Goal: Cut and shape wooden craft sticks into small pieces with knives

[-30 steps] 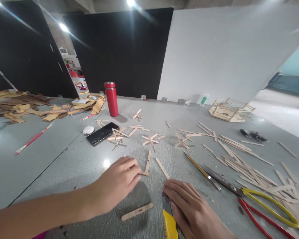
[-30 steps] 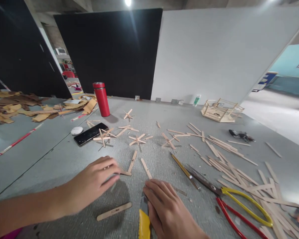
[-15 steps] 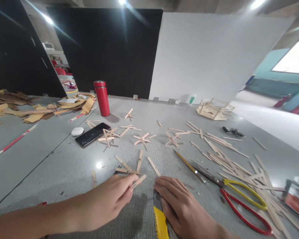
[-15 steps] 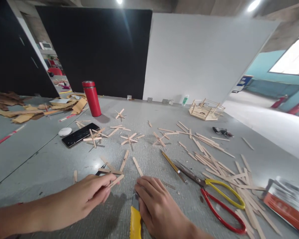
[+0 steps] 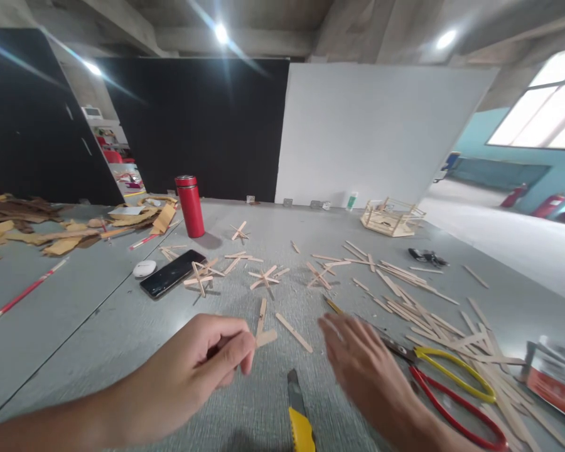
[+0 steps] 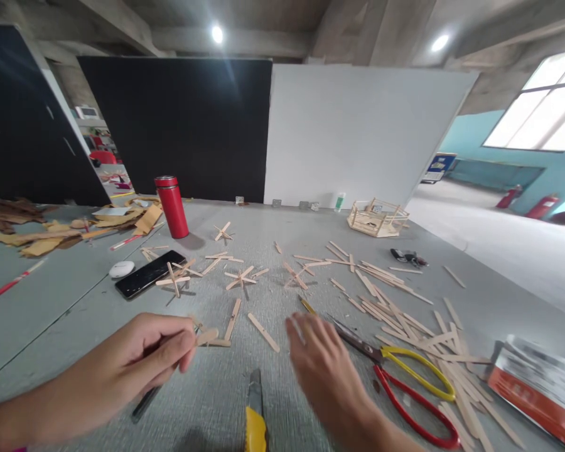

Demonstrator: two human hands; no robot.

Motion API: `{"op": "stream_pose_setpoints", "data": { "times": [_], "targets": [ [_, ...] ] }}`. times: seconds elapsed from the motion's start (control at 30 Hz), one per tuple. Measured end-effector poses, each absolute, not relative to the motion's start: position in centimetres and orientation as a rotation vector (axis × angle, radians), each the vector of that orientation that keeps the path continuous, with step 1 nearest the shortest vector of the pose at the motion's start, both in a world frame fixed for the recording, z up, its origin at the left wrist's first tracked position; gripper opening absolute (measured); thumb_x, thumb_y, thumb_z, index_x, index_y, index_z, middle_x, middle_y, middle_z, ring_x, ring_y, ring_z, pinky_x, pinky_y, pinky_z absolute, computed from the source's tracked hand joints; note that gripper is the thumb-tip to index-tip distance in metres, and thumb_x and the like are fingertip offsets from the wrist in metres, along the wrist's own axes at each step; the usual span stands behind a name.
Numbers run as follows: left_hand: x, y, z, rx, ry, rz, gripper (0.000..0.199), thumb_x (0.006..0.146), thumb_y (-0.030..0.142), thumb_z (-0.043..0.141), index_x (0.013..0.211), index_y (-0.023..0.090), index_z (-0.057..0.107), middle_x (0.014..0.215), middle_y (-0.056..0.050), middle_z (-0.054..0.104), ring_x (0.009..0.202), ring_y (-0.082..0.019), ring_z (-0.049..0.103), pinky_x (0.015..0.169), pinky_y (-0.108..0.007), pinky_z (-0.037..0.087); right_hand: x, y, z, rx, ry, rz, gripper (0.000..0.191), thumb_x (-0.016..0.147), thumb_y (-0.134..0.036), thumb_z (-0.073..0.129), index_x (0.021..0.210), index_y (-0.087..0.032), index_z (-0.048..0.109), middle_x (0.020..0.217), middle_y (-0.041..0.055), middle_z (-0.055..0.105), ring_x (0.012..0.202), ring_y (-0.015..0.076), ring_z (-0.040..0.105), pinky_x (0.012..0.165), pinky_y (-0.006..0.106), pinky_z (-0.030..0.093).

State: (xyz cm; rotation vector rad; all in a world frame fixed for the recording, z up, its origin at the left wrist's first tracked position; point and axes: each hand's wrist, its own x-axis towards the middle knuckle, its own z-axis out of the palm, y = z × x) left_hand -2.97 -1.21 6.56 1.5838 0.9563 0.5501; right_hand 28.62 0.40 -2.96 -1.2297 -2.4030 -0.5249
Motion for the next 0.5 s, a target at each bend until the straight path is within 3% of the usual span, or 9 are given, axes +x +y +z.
{"op": "stream_pose_setpoints", "data": {
  "times": [0.1, 0.17, 0.27, 0.4, 0.43, 0.5],
  "targets": [
    [-2.9, -1.7, 7.1, 1.529, 0.937, 0.613, 0.04, 0.109, 0.056, 0.04, 0.103, 0.022, 0.061, 0.072, 0.006, 0.031, 0.062, -0.013, 0.026, 0.054, -0.027, 0.023, 31.0, 2.5, -2.6, -1.431, -2.324, -0.646, 0.037, 0.087, 0.008, 0.044, 0.104, -0.006, 0.075, 0.121, 0.0315, 0.073, 0.116, 0.046, 0.066, 0.089, 0.067, 0.056],
    [-2.9, -1.9, 7.2, 1.458, 0.869, 0.677, 0.033, 0.111, 0.049, 0.039, 0.108, 0.023, 0.06, 0.076, 0.005, 0.033, 0.066, -0.014, 0.027, 0.058, -0.027, 0.027, 31.8, 3.4, -2.5, -1.464, -2.334, -0.638, 0.032, 0.083, 0.007, 0.048, 0.087, -0.011, 0.074, 0.106, 0.026, 0.077, 0.102, 0.0414, 0.071, 0.083, 0.057, 0.059],
    [-2.7, -2.2, 7.5, 1.411, 0.766, 0.718, 0.026, 0.111, 0.04, 0.041, 0.105, 0.022, 0.059, 0.08, 0.004, 0.04, 0.067, -0.013, 0.03, 0.062, -0.026, 0.032, 31.9, 3.9, -2.6, -1.468, -2.328, -0.56, 0.026, 0.082, 0.004, 0.051, 0.076, -0.018, 0.066, 0.085, 0.0163, 0.076, 0.081, 0.032, 0.073, 0.071, 0.043, 0.059],
    [-2.1, -2.1, 8.2, 1.408, 0.695, 0.722, 0.027, 0.11, 0.044, 0.046, 0.112, 0.02, 0.058, 0.093, 0.0, 0.062, 0.065, -0.008, 0.047, 0.065, -0.025, 0.04, 31.1, 4.0, -1.5, -1.505, -2.202, -0.405, 0.017, 0.1, -0.014, 0.048, 0.089, -0.019, 0.06, 0.063, 0.0034, 0.065, 0.048, 0.021, 0.063, 0.045, 0.03, 0.048],
    [-2.0, -2.1, 8.3, 1.395, 0.688, 0.74, 0.028, 0.11, 0.045, 0.047, 0.113, 0.019, 0.057, 0.096, -0.002, 0.066, 0.063, -0.007, 0.05, 0.063, -0.024, 0.041, 30.8, 3.8, -0.9, -1.51, -2.164, -0.357, 0.014, 0.104, -0.02, 0.046, 0.101, -0.017, 0.059, 0.06, 0.0001, 0.063, 0.042, 0.0181, 0.059, 0.04, 0.028, 0.044],
    [-1.8, -1.9, 8.3, 1.373, 0.693, 0.768, 0.03, 0.109, 0.047, 0.049, 0.112, 0.018, 0.058, 0.099, -0.004, 0.071, 0.058, -0.006, 0.054, 0.057, -0.021, 0.041, 30.4, 3.1, 0.8, -1.503, -2.09, -0.262, 0.029, 0.109, -0.03, 0.042, 0.131, -0.013, 0.051, 0.066, -0.0011, 0.067, 0.039, 0.0143, 0.057, 0.041, 0.024, 0.047]
  ]
}}
